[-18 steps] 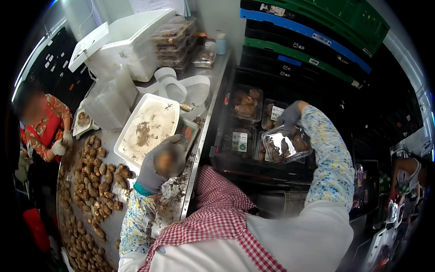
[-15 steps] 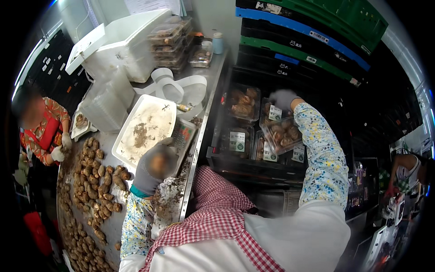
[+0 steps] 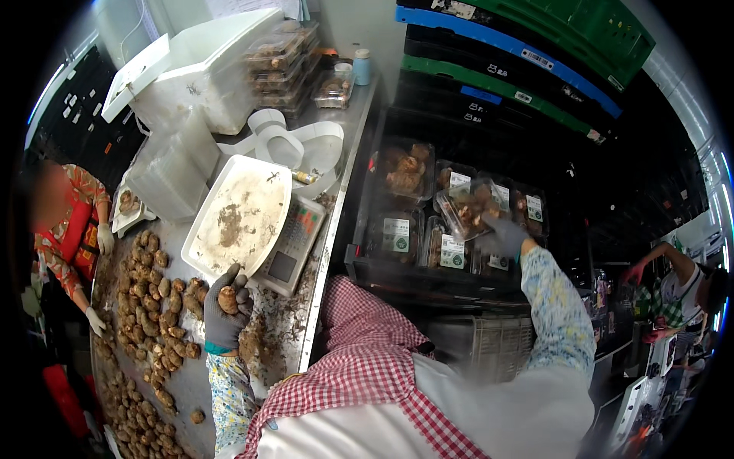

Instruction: The person sorts small root vegetables on a metal table, places them into plastic containers, weighs them on a digital scale, and stacks the filled containers. Another worker is visible nearby performing similar tasks.

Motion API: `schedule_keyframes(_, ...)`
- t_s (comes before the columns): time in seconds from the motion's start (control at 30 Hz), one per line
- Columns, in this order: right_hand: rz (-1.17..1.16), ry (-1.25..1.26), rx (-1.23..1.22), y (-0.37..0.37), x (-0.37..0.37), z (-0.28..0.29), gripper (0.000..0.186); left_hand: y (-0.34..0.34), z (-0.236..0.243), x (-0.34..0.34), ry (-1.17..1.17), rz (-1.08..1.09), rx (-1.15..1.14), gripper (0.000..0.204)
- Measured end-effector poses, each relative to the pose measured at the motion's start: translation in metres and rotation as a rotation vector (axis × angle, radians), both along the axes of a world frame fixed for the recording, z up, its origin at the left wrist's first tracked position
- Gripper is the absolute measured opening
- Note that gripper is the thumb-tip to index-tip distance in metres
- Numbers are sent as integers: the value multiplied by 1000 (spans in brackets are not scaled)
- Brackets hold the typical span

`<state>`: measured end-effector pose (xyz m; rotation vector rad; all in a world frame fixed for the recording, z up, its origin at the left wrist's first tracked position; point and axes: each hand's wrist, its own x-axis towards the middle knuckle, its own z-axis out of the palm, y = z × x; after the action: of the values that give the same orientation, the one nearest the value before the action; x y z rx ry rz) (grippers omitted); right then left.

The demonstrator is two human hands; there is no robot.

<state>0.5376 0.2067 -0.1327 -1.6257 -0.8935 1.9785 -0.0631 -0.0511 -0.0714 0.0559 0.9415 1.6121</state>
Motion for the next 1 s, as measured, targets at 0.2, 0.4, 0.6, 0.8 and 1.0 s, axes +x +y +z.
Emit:
schedule_keyframes(0.2, -277, -306, 504, 63, -51, 14, 61, -6, 7, -7, -21, 36, -22, 32)
schedule_keyframes(0.4, -14, -1344, 973, 96, -80, 28, 46, -50, 4, -32, 71, 179, -36, 29)
schedule_keyframes(0.6, 334, -454, 1512, 70, -333, 144, 28, -80, -25, -44, 93, 163, 115, 40)
schedule_keyframes(0.8, 910, -258, 1864, 2, -634, 169, 37, -121, -34, -26, 268, 291, -1, 34)
schedule_keyframes(1.0, 953, -526, 1863, 13, -827, 135, 42, -157, -39, -16, 674, 365, -176, 32)
